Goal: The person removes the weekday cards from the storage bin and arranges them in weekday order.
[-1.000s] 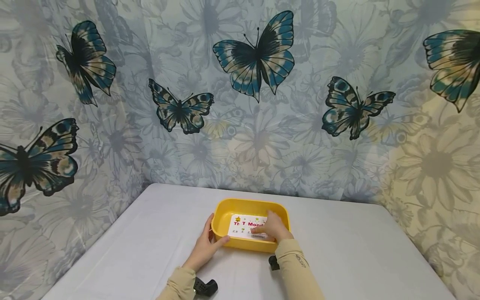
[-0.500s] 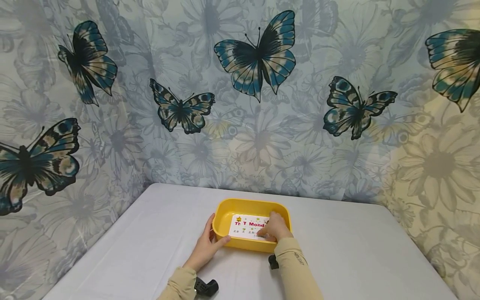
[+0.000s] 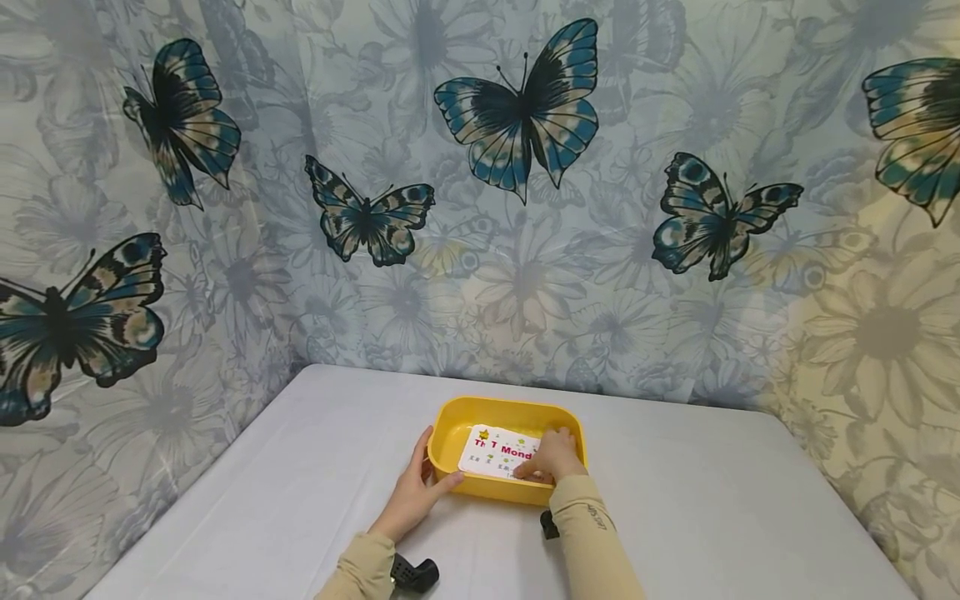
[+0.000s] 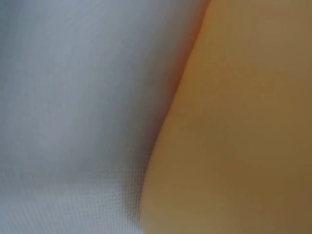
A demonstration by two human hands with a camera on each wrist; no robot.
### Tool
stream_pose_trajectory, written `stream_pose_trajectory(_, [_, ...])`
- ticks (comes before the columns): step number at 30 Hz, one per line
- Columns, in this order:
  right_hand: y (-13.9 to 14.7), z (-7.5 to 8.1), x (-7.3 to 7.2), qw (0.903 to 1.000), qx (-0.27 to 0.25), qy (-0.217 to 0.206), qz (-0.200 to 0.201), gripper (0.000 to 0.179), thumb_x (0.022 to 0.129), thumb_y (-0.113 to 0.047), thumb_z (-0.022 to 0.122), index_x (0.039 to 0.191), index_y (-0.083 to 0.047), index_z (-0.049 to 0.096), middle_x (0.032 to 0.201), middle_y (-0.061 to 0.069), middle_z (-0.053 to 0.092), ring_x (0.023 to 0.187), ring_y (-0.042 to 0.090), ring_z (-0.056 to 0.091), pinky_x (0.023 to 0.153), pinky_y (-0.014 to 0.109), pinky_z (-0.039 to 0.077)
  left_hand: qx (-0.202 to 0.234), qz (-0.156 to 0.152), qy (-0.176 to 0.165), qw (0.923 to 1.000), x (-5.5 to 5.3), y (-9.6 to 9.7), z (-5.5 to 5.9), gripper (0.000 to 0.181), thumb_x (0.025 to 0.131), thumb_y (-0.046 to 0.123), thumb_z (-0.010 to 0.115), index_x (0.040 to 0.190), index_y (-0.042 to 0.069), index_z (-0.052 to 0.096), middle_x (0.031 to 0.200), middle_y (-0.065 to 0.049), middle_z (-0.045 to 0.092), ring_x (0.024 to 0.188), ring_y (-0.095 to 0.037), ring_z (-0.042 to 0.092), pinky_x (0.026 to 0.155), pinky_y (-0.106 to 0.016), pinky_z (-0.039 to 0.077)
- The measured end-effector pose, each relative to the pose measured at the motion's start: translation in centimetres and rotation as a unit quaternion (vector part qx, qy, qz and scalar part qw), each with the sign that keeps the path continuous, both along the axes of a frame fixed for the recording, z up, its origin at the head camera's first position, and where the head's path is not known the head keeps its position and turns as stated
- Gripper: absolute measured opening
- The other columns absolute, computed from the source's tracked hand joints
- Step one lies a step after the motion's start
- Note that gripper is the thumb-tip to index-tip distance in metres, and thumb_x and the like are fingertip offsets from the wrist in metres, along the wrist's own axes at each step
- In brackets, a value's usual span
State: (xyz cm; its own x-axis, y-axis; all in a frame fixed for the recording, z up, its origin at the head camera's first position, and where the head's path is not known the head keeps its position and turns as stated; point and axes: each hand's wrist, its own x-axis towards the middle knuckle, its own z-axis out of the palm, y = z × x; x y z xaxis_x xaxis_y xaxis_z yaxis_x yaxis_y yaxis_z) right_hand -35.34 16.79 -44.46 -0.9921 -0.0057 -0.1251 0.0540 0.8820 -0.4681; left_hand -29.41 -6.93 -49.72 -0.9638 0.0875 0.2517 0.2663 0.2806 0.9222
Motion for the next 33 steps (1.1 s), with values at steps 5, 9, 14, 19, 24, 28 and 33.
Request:
stream_pose_trajectory(5, [-0.4,0.2,0.2,0.9993,0.037,0.000,-0.003,0.089,0.056,-0.048,0.086,0.104,0.018,0.051,0.108,0.029,0.042,0.100,0.040,0.039,0.095,0.048,0.035,0.001,-0.003,0.003,1.0000,0.1,0.0,0.1,0.098,0.078,0.043,0.072,0.150,0.015,0.012,0.151,-0.009,0.021,0.132,-0.027,0.029,0.107,-0.039,0.027])
stream_pose_trajectory(9, [-0.5,0.2,0.4,0.9993,0.035,0.010,-0.003,0.091,0.055,-0.047,0.086,0.107,0.019,0.050,0.108,0.030,0.042,0.100,0.041,0.040,0.093,0.049,0.036,-0.001,-0.002,0.003,1.0000,0.1,0.0,0.2,0.098,0.077,0.046,0.072,0.150,0.016,0.012,0.150,-0.009,0.022,0.132,-0.027,0.029,0.107,-0.039,0.027])
stream_pose_trajectory(14, [-0.4,0.1,0.3,0.9997,0.015,0.017,-0.008,0.100,0.053,-0.046,0.088,0.114,0.020,0.045,0.112,0.032,0.040,0.103,0.042,0.039,0.096,0.050,0.035,0.001,-0.001,0.001,1.0000,0.1,0.0,0.0,0.098,0.078,0.045,0.072,0.150,0.015,0.013,0.150,-0.009,0.022,0.132,-0.027,0.029,0.107,-0.039,0.027])
stream_pose_trajectory(19, [-0.3,-0.3,0.3,0.9996,-0.003,0.027,-0.012,0.107,0.051,-0.044,0.089,0.119,0.021,0.038,0.114,0.033,0.040,0.105,0.043,0.039,0.097,0.051,0.034,0.006,-0.003,0.002,1.0000,0.0,0.0,-0.3,0.098,0.078,0.044,0.073,0.150,0.013,0.013,0.150,-0.010,0.022,0.132,-0.029,0.029,0.107,-0.041,0.028])
stream_pose_trajectory(24, [-0.4,-0.1,0.6,0.9983,-0.028,0.046,-0.020,0.096,0.051,-0.037,0.091,0.112,0.014,0.037,0.104,0.028,0.045,0.099,0.039,0.044,0.092,0.049,0.038,0.005,-0.003,0.004,1.0000,0.0,0.1,-0.3,0.097,0.078,0.042,0.072,0.150,0.014,0.013,0.150,-0.011,0.022,0.131,-0.030,0.030,0.107,-0.042,0.027])
stream_pose_trajectory(28, [-0.7,0.1,0.8,0.9957,-0.057,0.070,-0.021,0.093,0.052,-0.028,0.092,0.115,0.012,0.036,0.105,0.027,0.050,0.098,0.038,0.048,0.092,0.050,0.040,0.010,-0.003,0.001,0.9999,0.1,0.1,-0.2,0.096,0.079,0.039,0.073,0.150,0.014,0.013,0.150,-0.011,0.021,0.132,-0.031,0.029,0.107,-0.043,0.027])
stream_pose_trajectory(33, [-1.2,0.2,0.9,0.9907,-0.083,0.107,-0.011,0.096,0.059,-0.016,0.089,0.130,0.010,0.030,0.122,0.029,0.043,0.108,0.039,0.045,0.098,0.051,0.036,0.012,0.000,0.002,0.9999,0.3,0.1,-0.1,0.098,0.078,0.043,0.073,0.150,0.014,0.013,0.150,-0.012,0.022,0.130,-0.032,0.031,0.106,-0.042,0.028])
